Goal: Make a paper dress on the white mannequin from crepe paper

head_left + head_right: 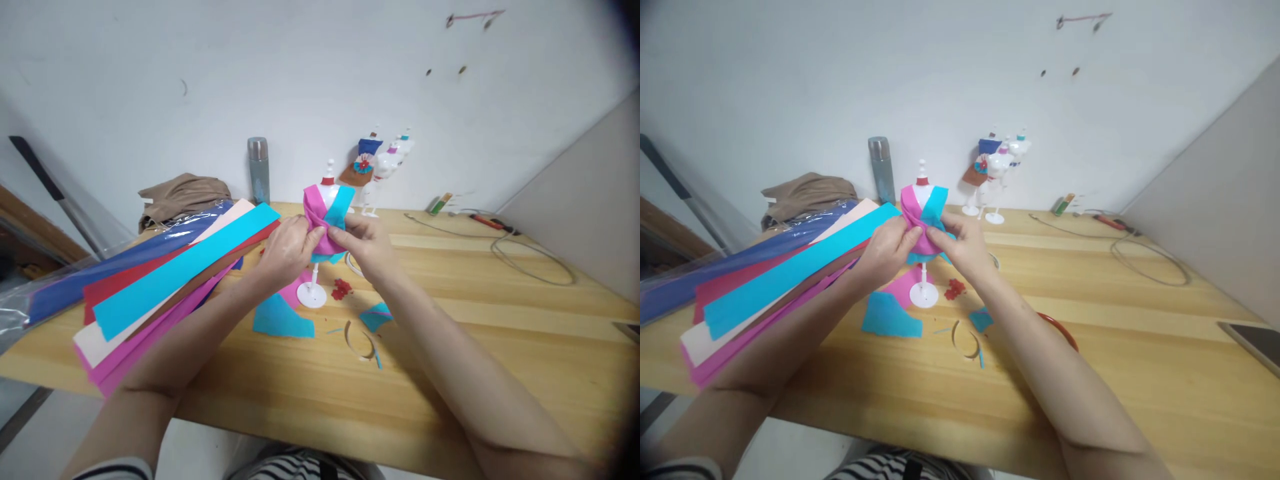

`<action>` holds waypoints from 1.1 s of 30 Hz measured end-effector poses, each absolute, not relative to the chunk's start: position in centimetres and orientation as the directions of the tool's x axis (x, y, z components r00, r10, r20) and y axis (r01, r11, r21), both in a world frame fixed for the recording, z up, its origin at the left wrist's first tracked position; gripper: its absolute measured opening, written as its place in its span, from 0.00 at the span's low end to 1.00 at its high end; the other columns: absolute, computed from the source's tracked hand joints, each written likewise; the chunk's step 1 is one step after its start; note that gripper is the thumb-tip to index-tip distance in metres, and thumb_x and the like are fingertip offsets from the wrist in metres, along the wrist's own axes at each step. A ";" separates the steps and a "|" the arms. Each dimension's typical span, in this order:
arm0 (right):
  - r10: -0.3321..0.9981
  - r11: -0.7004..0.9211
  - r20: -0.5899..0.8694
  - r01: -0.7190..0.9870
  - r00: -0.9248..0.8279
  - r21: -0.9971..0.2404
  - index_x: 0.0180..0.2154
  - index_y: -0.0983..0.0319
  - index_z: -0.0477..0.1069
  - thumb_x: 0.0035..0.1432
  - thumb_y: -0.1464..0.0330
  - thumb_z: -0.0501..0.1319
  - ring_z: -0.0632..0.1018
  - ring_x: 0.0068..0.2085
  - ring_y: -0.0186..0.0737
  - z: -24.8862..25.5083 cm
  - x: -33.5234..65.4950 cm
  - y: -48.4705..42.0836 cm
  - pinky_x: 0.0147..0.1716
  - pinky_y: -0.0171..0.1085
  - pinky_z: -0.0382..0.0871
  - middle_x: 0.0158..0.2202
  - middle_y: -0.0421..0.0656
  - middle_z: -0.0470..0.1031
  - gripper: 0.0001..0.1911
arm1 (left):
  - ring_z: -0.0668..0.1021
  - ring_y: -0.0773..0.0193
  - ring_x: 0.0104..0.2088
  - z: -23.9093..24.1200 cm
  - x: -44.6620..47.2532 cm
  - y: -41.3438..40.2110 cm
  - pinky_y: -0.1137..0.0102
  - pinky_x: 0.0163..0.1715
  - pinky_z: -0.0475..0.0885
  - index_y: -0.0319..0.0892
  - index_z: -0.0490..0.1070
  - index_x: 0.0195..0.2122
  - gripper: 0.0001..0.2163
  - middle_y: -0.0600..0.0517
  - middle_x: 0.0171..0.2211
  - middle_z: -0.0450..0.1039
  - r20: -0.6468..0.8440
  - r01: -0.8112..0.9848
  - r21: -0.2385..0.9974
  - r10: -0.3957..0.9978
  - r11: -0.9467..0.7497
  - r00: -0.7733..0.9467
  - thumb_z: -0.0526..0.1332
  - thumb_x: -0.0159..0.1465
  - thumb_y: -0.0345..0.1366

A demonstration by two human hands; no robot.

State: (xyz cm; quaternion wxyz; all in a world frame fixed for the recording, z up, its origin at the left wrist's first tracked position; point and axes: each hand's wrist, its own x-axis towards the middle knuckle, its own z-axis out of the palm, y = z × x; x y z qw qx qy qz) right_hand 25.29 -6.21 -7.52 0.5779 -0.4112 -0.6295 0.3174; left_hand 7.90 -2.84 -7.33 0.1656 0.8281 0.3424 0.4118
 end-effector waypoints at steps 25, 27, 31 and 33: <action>0.838 0.534 0.538 0.351 -0.096 -0.769 0.30 0.55 0.81 0.57 0.53 0.69 0.81 0.47 0.52 -5.9 26.2 -7.0 0.55 0.53 0.73 0.40 0.43 0.84 0.14 | 0.73 0.57 0.34 -5.7 7.3 -3.1 0.62 0.40 0.66 0.45 0.62 0.29 0.15 0.49 0.30 0.71 0.409 0.465 0.562 0.718 -0.684 0.563 0.51 0.72 0.46; 0.848 0.520 0.522 0.339 -0.093 -0.784 0.30 0.54 0.81 0.56 0.51 0.70 0.81 0.48 0.53 -5.9 26.1 -7.1 0.56 0.54 0.73 0.41 0.42 0.84 0.14 | 0.73 0.58 0.33 -5.1 7.0 -3.1 0.63 0.38 0.66 0.45 0.63 0.30 0.16 0.50 0.31 0.72 0.351 0.454 0.581 0.711 -0.676 0.609 0.50 0.73 0.47; 0.833 0.542 0.545 0.338 -0.097 -0.769 0.29 0.52 0.81 0.55 0.51 0.71 0.82 0.51 0.54 -5.9 26.0 -7.0 0.59 0.55 0.72 0.42 0.41 0.85 0.13 | 0.74 0.59 0.34 -4.4 6.6 -2.8 0.65 0.37 0.67 0.43 0.65 0.32 0.16 0.50 0.32 0.74 0.304 0.392 0.632 0.679 -0.668 0.668 0.50 0.72 0.47; 0.835 0.538 0.543 0.327 -0.084 -0.777 0.29 0.51 0.82 0.55 0.52 0.71 0.82 0.51 0.55 -6.0 26.0 -6.9 0.59 0.55 0.71 0.43 0.41 0.85 0.11 | 0.74 0.60 0.35 -4.5 6.6 -2.4 0.65 0.37 0.67 0.43 0.65 0.32 0.16 0.50 0.32 0.73 0.305 0.367 0.651 0.672 -0.664 0.675 0.51 0.72 0.47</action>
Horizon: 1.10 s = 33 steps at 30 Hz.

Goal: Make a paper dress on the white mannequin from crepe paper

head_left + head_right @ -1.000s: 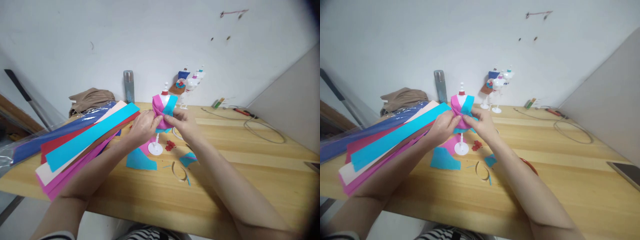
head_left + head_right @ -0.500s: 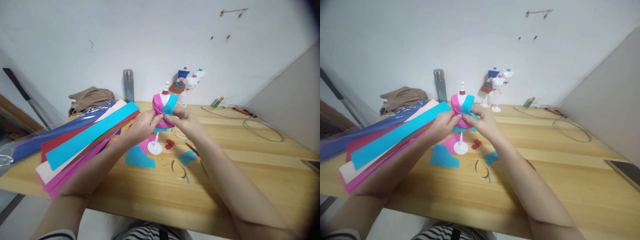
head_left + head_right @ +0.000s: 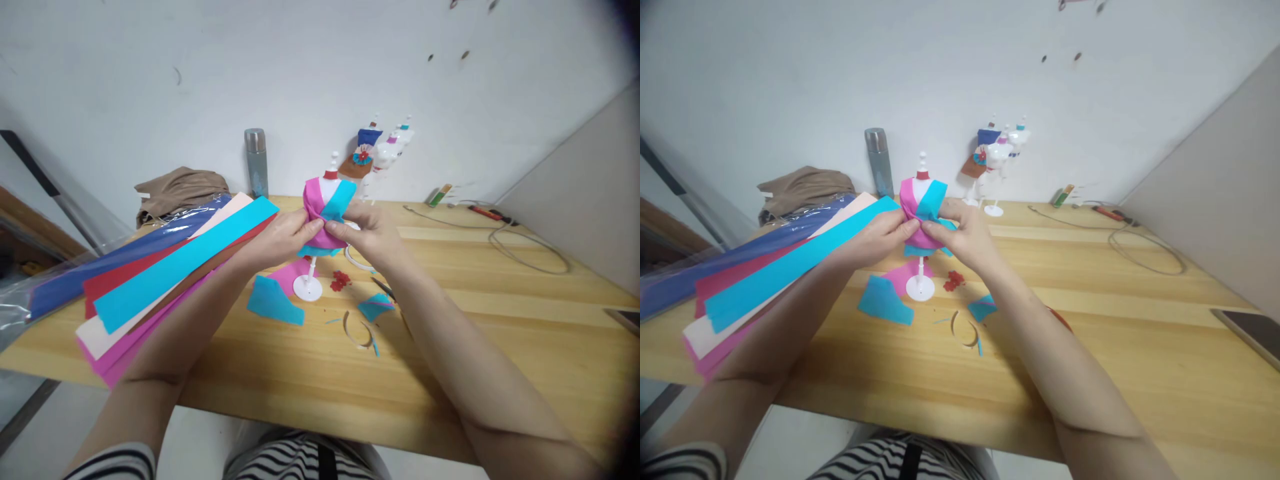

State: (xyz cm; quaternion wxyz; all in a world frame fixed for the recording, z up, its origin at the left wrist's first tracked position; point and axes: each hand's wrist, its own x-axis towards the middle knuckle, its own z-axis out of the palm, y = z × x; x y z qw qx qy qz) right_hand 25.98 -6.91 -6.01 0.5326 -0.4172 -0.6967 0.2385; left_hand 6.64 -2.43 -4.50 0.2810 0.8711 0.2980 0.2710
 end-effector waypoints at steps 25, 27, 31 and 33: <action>0.967 0.227 0.230 -0.037 -0.106 -0.973 0.32 0.54 0.83 0.41 0.55 0.79 0.82 0.36 0.45 -6.5 26.0 -6.4 0.45 0.46 0.76 0.35 0.40 0.85 0.17 | 0.78 0.65 0.31 -4.0 6.8 -2.2 0.71 0.34 0.71 0.37 0.80 0.32 0.17 0.48 0.31 0.80 0.093 0.174 0.943 0.724 -0.285 0.684 0.62 0.68 0.46; 0.968 0.207 0.209 -0.028 -0.140 -0.978 0.33 0.54 0.83 0.41 0.54 0.78 0.82 0.38 0.46 -6.4 26.2 -6.4 0.45 0.47 0.75 0.35 0.40 0.85 0.17 | 0.79 0.63 0.33 -4.2 6.7 -2.0 0.70 0.36 0.72 0.37 0.81 0.33 0.16 0.48 0.33 0.82 0.088 0.154 0.950 0.707 -0.272 0.702 0.64 0.67 0.47; 0.967 0.199 0.195 0.007 -0.165 -0.980 0.30 0.55 0.82 0.42 0.54 0.78 0.82 0.39 0.48 -6.2 26.3 -6.6 0.46 0.47 0.75 0.35 0.40 0.84 0.16 | 0.80 0.62 0.35 -4.6 6.7 -1.8 0.69 0.37 0.73 0.38 0.80 0.32 0.17 0.48 0.34 0.82 0.110 0.120 0.952 0.680 -0.282 0.725 0.66 0.65 0.49; 0.967 0.202 0.194 0.034 -0.163 -0.979 0.30 0.55 0.81 0.43 0.53 0.77 0.81 0.38 0.48 -6.2 26.4 -6.7 0.46 0.47 0.75 0.35 0.41 0.84 0.16 | 0.80 0.61 0.36 -4.8 6.7 -1.7 0.69 0.39 0.73 0.37 0.80 0.33 0.18 0.47 0.35 0.83 0.108 0.102 0.958 0.667 -0.269 0.737 0.66 0.66 0.50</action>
